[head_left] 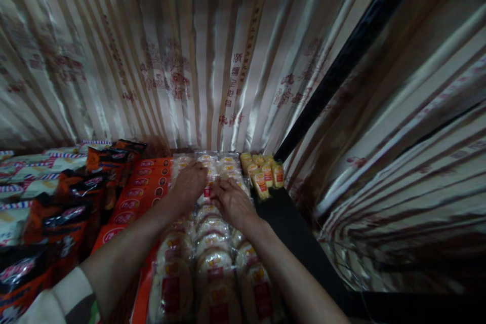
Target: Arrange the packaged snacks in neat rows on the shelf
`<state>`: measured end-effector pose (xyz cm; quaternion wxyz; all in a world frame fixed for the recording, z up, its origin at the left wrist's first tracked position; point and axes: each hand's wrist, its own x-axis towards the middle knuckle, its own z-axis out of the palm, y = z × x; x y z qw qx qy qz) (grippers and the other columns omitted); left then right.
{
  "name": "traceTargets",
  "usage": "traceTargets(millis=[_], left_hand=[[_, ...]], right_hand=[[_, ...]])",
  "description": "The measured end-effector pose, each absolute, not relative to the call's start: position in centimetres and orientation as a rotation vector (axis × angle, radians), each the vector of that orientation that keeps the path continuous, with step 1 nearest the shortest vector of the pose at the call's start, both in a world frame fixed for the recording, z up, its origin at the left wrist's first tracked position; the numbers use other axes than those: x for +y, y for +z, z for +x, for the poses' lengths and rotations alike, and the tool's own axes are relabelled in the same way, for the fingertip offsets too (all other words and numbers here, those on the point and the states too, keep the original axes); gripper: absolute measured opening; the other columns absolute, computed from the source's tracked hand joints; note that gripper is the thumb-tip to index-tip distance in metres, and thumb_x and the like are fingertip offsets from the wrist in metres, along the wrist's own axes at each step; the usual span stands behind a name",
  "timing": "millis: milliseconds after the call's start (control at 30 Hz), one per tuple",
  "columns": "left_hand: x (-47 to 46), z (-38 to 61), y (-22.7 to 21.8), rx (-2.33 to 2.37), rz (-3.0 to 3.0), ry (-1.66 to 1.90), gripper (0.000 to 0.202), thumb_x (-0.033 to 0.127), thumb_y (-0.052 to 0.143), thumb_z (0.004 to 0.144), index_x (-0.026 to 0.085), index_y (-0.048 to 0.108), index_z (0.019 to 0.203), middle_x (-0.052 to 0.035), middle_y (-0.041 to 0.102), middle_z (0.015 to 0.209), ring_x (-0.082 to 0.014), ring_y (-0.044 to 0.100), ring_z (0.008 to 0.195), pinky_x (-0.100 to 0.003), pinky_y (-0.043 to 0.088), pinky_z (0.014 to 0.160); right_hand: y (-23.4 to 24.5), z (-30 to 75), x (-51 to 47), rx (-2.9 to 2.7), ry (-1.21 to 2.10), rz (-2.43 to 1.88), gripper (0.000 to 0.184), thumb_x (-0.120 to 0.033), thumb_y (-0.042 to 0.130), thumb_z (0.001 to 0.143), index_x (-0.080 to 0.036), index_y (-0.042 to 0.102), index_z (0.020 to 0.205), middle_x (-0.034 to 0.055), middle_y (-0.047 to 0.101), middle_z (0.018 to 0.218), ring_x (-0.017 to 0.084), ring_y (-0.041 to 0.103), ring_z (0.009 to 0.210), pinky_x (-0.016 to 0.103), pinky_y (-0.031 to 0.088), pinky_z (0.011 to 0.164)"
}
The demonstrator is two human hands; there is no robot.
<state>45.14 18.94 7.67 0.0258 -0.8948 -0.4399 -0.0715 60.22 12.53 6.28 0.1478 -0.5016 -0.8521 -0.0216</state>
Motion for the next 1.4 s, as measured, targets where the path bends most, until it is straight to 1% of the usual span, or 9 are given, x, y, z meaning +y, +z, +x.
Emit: traceTargets(millis=[100,233,367,700,833,1067,1233,1300,1400], left_hand=[[18.5,45.1,7.2,-1.378,-2.735,-0.298,0.013,0.012,0.048,0.084,0.012,0.062,0.085,-0.0121,0.062,0.095,-0.0234,0.053,0.099,-0.035,0.042,0.090],[18.0,45.1,6.3,-1.372,-2.699,-0.403,0.012,0.012,0.049,0.085,0.012,0.061,0.084,-0.0104,0.061,0.093,-0.0230,0.052,0.098,-0.034,0.043,0.088],[17.9,45.0,5.7,-1.310,-2.719,-0.436,0.013,0.013,0.048,0.087,0.013,0.060,0.084,-0.0088,0.060,0.091,-0.0213,0.052,0.095,-0.034,0.044,0.087],[17.0,44.6,6.3,-1.334,-2.774,-0.413,0.014,0.012,0.046,0.087,0.013,0.060,0.085,-0.0096,0.060,0.094,-0.0206,0.052,0.095,-0.033,0.044,0.087],[16.5,44.5,6.5,-1.310,-2.813,-0.391,0.014,0.015,0.048,0.087,0.013,0.061,0.084,-0.0093,0.061,0.092,-0.0211,0.053,0.093,-0.033,0.043,0.086],[16.0,44.0,7.0,-1.248,-2.813,-0.309,0.017,0.016,0.047,0.087,0.013,0.063,0.082,-0.0091,0.062,0.087,-0.0209,0.053,0.091,-0.034,0.042,0.087],[16.0,43.8,6.7,-1.204,-2.876,-0.320,0.019,0.028,0.054,0.087,0.014,0.065,0.083,-0.0090,0.061,0.088,-0.0224,0.051,0.095,-0.036,0.041,0.090],[16.1,43.8,6.5,-1.181,-2.886,-0.286,0.017,0.025,0.053,0.087,0.013,0.065,0.083,-0.0092,0.061,0.087,-0.0225,0.051,0.095,-0.036,0.040,0.090],[16.2,43.9,6.2,-1.164,-2.879,-0.249,0.014,0.014,0.051,0.085,0.013,0.064,0.082,-0.0092,0.062,0.088,-0.0215,0.052,0.093,-0.035,0.040,0.091]], right_hand=[[6.0,60.2,12.6,-2.411,-0.051,-1.437,0.003,-0.015,0.061,0.082,-0.016,0.063,0.081,0.0064,0.064,0.087,0.019,0.055,0.089,0.032,0.038,0.088],[5.8,60.3,12.6,-2.398,-0.063,-1.385,0.009,-0.011,0.056,0.085,-0.016,0.061,0.079,0.0057,0.064,0.085,0.017,0.054,0.086,0.031,0.037,0.088],[5.6,60.3,12.6,-2.402,-0.081,-1.368,0.012,-0.012,0.054,0.086,-0.017,0.060,0.078,0.0041,0.063,0.082,0.017,0.053,0.083,0.031,0.037,0.087],[5.8,60.3,12.7,-2.417,-0.048,-1.390,0.017,-0.013,0.049,0.089,-0.017,0.061,0.078,0.0042,0.063,0.081,0.017,0.053,0.080,0.029,0.038,0.084],[5.4,60.4,12.8,-2.413,-0.073,-1.405,0.017,-0.014,0.048,0.089,-0.017,0.061,0.081,0.0044,0.063,0.081,0.018,0.054,0.083,0.030,0.038,0.088],[5.5,60.3,12.6,-2.405,-0.059,-1.471,0.014,-0.014,0.047,0.090,-0.016,0.061,0.090,0.0073,0.066,0.092,0.018,0.057,0.093,0.032,0.037,0.093],[5.8,60.4,12.5,-2.381,-0.064,-1.488,0.015,-0.015,0.046,0.091,-0.016,0.061,0.094,0.0079,0.067,0.095,0.019,0.058,0.096,0.033,0.037,0.095],[5.8,60.4,12.5,-2.369,-0.070,-1.499,0.016,-0.016,0.045,0.091,-0.017,0.061,0.092,0.0072,0.067,0.094,0.018,0.059,0.094,0.033,0.038,0.094],[5.7,60.5,12.6,-2.349,-0.086,-1.505,0.017,-0.015,0.043,0.092,-0.016,0.060,0.089,0.0069,0.067,0.091,0.018,0.059,0.090,0.033,0.038,0.093]])
